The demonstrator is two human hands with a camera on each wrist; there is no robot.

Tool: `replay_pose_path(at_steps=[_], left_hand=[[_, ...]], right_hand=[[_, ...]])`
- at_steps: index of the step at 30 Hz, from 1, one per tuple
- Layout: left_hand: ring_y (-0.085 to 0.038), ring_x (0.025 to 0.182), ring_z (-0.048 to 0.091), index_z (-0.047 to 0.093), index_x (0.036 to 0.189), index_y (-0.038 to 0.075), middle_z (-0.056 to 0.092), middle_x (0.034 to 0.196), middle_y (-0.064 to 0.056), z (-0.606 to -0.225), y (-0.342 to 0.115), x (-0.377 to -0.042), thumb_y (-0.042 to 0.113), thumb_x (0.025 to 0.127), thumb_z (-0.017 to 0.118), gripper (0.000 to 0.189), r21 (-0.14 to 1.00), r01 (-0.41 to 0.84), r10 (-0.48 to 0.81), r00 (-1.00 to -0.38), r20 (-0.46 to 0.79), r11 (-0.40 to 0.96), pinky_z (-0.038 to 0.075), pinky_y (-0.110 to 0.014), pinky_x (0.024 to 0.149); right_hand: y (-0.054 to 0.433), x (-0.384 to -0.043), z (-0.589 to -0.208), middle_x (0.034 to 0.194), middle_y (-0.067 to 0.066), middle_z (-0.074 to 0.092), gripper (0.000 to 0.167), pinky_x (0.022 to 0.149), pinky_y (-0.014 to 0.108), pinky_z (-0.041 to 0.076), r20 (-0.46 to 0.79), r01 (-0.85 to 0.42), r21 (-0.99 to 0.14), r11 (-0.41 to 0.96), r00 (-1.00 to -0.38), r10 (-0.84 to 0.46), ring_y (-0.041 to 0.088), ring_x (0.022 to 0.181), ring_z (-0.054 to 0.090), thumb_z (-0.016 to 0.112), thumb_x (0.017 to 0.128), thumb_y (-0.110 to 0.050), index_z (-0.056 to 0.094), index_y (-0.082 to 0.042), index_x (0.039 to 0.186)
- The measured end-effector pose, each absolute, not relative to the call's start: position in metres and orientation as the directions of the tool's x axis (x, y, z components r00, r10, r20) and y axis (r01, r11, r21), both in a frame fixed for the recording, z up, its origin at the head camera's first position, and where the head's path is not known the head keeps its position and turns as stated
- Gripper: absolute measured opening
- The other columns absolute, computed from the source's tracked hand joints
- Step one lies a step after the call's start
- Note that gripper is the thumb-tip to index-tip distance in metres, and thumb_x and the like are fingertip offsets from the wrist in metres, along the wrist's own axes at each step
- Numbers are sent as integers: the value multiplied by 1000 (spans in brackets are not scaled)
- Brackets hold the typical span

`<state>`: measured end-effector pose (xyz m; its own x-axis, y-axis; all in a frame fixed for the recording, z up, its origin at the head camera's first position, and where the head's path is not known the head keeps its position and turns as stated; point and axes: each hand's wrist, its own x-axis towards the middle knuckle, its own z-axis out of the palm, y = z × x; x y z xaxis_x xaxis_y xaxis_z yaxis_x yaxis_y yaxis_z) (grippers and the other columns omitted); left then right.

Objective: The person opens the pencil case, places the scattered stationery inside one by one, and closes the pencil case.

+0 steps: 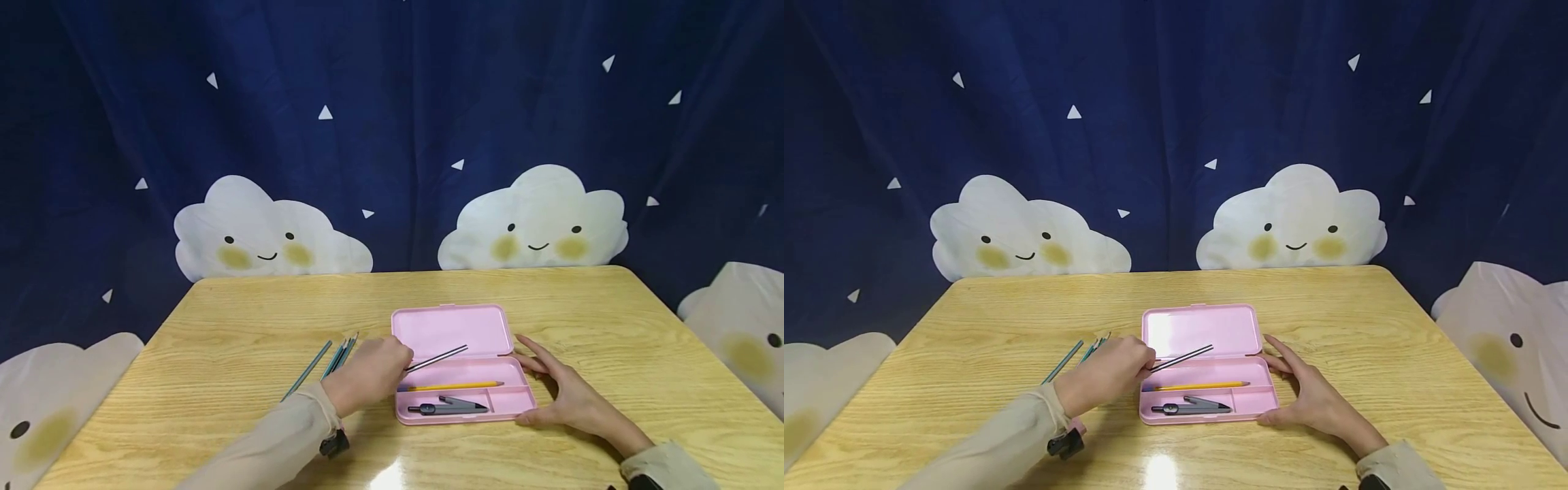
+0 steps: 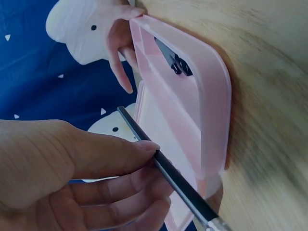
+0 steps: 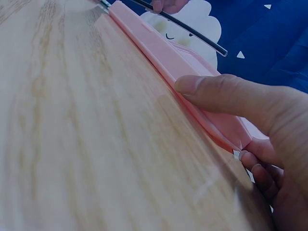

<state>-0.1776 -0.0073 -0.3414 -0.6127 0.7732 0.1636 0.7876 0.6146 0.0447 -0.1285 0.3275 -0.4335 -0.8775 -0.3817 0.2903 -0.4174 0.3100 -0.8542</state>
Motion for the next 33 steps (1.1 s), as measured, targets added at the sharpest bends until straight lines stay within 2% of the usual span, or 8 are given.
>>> replay_pose_path(at_steps=[9, 16, 21, 33], left_hand=[[-8, 55, 52, 62, 70, 11, 62, 67, 1, -346, 11, -173, 7, 85, 70, 17, 6, 785, 781, -618, 90, 620, 45, -25, 51], [-8, 55, 52, 63, 72, 13, 59, 67, 2, -350, 27, -169, 1, 81, 70, 17, -55, 805, 806, -589, 56, 591, 48, -27, 52], [-9, 57, 52, 66, 75, 14, 59, 68, 3, -353, 39, -168, 4, 81, 73, 14, -106, 797, 803, -595, 32, 595, 49, -27, 53], [-10, 58, 54, 62, 71, 14, 59, 67, 2, -362, 50, -171, 2, 82, 69, 18, -140, 815, 827, -558, 72, 562, 48, -28, 51]], right_hand=[[326, -129, -434, 138, 31, 45, 114, 99, 9, 32, 278, -404, -862, 305, -881, -381, -1, 128, 43, 89, 64, -6, 16, -2, 152], [327, -129, -434, 139, 31, 44, 114, 99, 9, 32, 267, -390, -870, 301, -887, -376, 0, 128, 42, 89, 64, -6, 16, -2, 152], [327, -129, -435, 139, 32, 44, 114, 99, 9, 32, 279, -402, -863, 305, -884, -376, -1, 128, 43, 89, 64, -5, 16, -1, 152], [327, -129, -435, 137, 30, 47, 114, 99, 8, 31, 285, -412, -849, 331, -885, -369, -2, 127, 43, 90, 63, -8, 18, -1, 152]])
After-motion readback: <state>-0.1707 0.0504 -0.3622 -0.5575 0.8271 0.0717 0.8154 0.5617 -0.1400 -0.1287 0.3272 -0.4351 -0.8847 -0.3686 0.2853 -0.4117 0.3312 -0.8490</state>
